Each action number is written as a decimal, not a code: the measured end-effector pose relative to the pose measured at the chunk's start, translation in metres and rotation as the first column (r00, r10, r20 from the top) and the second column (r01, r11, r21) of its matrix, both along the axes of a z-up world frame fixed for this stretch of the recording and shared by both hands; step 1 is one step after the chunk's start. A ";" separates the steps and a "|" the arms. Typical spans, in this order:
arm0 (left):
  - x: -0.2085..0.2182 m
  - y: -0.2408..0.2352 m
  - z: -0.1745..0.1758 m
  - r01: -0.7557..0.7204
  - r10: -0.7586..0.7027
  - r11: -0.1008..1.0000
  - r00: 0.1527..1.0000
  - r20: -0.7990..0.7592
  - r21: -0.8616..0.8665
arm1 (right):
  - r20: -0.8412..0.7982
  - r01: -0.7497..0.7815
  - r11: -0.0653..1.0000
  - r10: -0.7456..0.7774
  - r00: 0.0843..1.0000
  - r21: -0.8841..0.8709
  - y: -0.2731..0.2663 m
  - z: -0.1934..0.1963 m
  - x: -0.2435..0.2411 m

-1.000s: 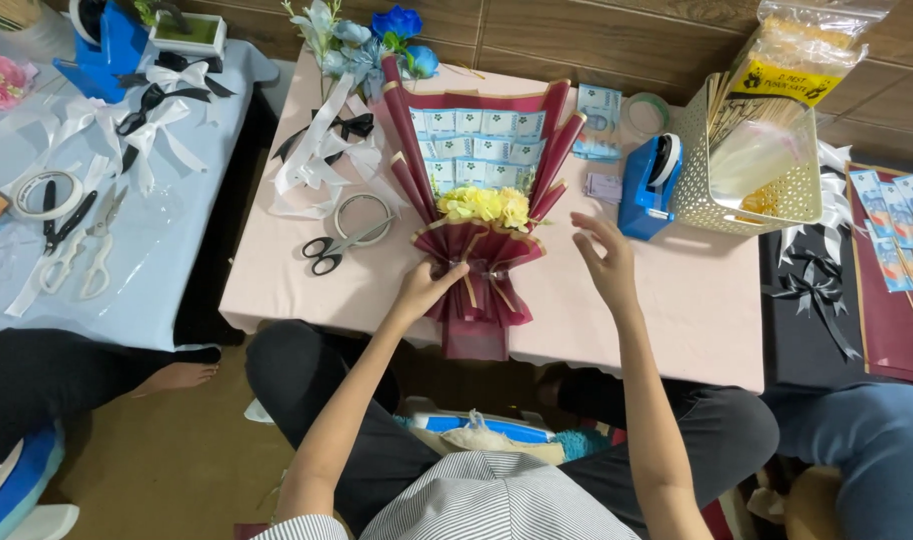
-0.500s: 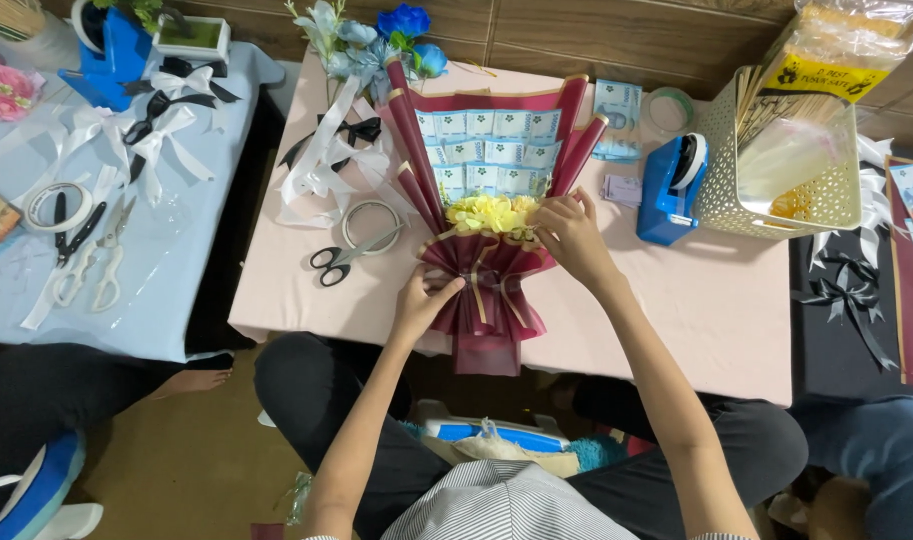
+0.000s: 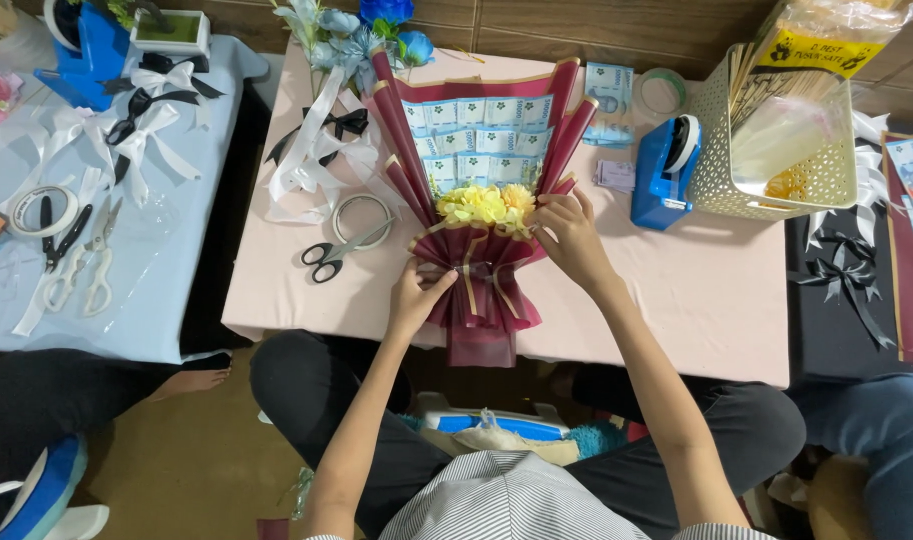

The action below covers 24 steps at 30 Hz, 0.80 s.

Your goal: The person wraps a bouquet of yellow flowers and banknotes in maroon paper, secures the base with a rubber band, and then ties a white ribbon around the handle.

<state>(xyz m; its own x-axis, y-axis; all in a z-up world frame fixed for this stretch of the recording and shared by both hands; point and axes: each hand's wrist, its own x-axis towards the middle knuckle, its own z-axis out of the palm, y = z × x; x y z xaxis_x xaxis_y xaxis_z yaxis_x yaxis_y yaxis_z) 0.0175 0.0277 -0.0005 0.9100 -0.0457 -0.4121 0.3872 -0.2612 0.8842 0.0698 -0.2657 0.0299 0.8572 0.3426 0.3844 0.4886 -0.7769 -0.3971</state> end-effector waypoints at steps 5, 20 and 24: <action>0.002 -0.001 -0.008 -0.004 0.004 1.000 1.000 0.016 -0.006 | -0.053 0.024 0.998 -0.021 0.998 0.062 -0.010 -0.013 0.001; 0.002 0.003 -0.009 0.006 -0.006 1.000 1.000 0.019 -0.015 | 0.061 -0.023 0.999 0.022 0.998 0.023 0.007 0.005 -0.002; 0.002 0.001 -0.011 0.000 0.000 1.000 0.999 0.039 -0.013 | 0.109 0.020 0.998 -0.013 0.994 -0.066 -0.005 -0.008 -0.003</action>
